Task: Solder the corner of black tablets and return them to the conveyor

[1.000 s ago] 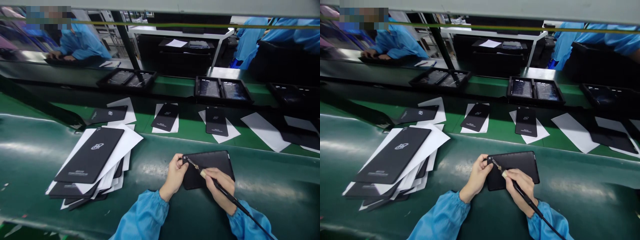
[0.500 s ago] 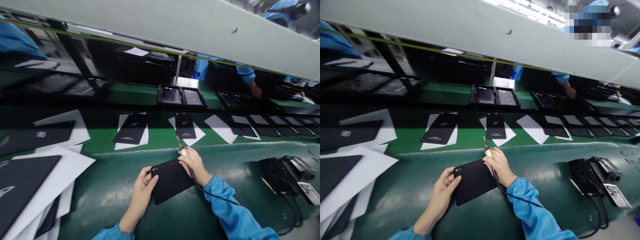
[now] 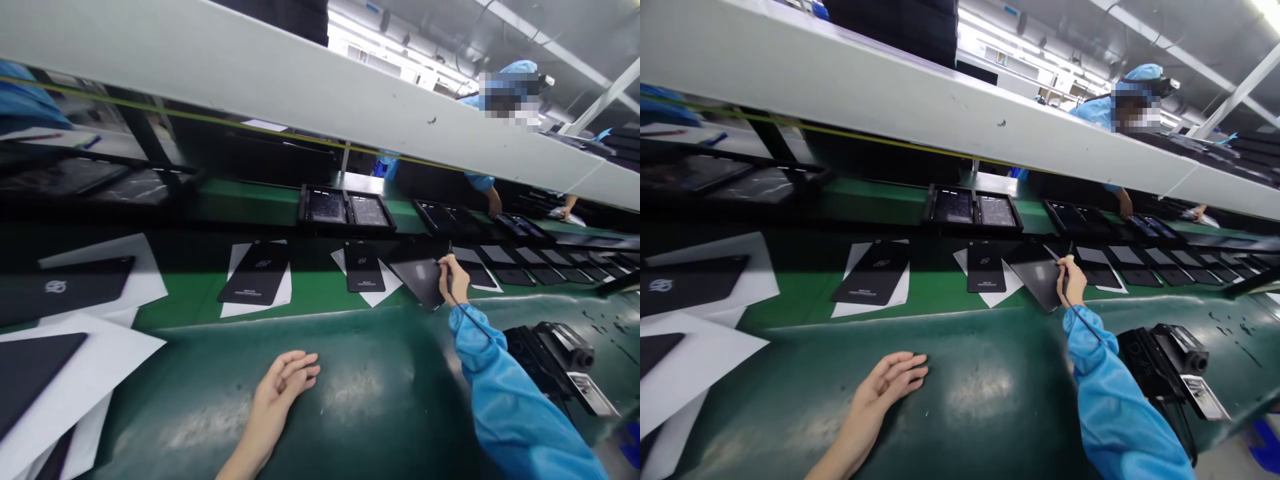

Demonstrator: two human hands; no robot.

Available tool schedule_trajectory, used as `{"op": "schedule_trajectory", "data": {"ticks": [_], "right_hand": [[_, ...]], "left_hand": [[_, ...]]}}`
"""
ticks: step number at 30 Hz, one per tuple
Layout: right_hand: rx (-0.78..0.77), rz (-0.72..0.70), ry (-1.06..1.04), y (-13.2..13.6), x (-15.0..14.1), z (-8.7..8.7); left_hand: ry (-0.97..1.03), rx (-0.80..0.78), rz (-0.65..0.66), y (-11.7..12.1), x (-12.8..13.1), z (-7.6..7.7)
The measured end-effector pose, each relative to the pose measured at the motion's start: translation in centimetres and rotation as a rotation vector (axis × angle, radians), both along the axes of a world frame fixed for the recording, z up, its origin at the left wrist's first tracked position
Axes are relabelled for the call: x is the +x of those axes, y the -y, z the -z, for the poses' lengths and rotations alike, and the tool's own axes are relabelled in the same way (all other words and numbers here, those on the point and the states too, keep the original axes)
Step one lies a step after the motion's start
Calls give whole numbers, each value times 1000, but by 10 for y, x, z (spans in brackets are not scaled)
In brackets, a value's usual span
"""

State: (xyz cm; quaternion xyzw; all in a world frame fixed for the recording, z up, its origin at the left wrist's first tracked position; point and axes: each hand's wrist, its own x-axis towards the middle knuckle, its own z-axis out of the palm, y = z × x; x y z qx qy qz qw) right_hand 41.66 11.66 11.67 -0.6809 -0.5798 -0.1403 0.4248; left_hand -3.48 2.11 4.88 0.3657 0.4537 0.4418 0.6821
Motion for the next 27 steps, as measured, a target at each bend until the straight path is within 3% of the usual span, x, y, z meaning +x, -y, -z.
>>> {"op": "schedule_trajectory", "data": {"ticks": [2,5,13,17,22,27], "right_hand": [[-15,31,2,-10,11,-5],[-37,28,12,-21,-3,-2],[-240,-188,41,-29,-129,53],[-335,-181,34,-34,-170,71],[-366,-138,-3,-39,-175,70],[-279,-121,-59,-30,-154,53]], "left_hand": [[2,-3,-8,0,0,0],[16,-5,-25,-1,0,0],[-8,-8,-83,5,6,-14],[17,14,-91,8,8,-17],[38,-1,-104,8,7,-17],[66,-6,-106,7,7,-14]]}}
